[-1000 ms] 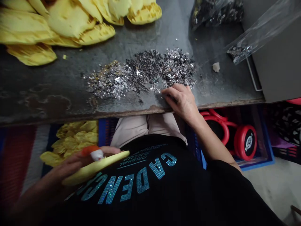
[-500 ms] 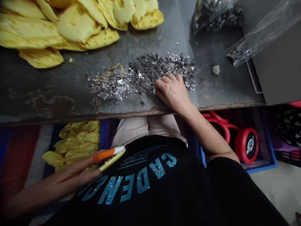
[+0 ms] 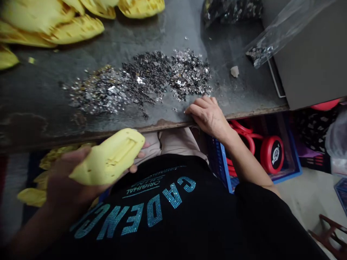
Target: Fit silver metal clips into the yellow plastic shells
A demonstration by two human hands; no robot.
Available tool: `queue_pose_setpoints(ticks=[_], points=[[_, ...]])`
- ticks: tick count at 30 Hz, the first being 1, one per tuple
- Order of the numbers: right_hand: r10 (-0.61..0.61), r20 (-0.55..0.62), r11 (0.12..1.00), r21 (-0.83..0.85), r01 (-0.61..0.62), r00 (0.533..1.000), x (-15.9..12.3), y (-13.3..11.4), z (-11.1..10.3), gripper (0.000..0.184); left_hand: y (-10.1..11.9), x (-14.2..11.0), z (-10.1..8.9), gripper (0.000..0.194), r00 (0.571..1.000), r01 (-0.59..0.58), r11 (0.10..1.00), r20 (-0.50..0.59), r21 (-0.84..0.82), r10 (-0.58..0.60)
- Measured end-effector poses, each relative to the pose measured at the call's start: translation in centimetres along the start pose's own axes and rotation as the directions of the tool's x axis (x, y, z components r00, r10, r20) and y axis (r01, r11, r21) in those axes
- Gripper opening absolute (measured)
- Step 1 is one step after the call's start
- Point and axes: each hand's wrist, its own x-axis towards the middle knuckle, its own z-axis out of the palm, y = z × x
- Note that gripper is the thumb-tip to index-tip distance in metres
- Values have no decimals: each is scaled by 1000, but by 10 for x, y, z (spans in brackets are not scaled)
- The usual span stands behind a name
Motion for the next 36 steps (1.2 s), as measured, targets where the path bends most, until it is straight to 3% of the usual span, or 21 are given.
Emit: queue_pose_setpoints(ticks=[6, 10, 13, 18, 21, 24, 27, 31, 36], points=[[136, -141, 985, 121, -120, 981, -6, 3, 13, 21, -2, 17, 38, 90, 997, 55, 965, 73, -257, -37], [127, -144, 986, 130, -108, 981, -2, -1, 12, 18, 0, 21, 50, 71, 990, 41, 936, 141, -350, 9], [88, -144, 970, 236, -52, 986, 0, -21, 1, 17, 1, 21, 57, 58, 973, 72, 918, 230, -391, 22], [-102, -169, 915, 372, 159, 980, 9, -67, -17, 17, -1, 16, 57, 61, 954, 136, 911, 300, -390, -13], [-243, -233, 896, 318, 310, 942, 20, -78, -12, 14, -5, 13, 52, 67, 928, 146, 899, 371, -412, 19], [-334, -299, 883, 234, 408, 894, 29, -79, -3, 12, -9, 11, 46, 59, 871, 147, 868, 477, -474, 114], [-355, -303, 882, 206, 425, 884, 32, -80, 1, 8, -12, 8, 43, 57, 853, 162, 849, 504, -502, 135], [-392, -317, 856, 219, 469, 864, 33, -83, 1, 8, -13, 5, 44, 76, 856, 155, 854, 499, -496, 134], [-397, -324, 855, 211, 474, 859, 32, -80, 0, 9, -18, 7, 44, 61, 804, 162, 828, 559, -536, 204]])
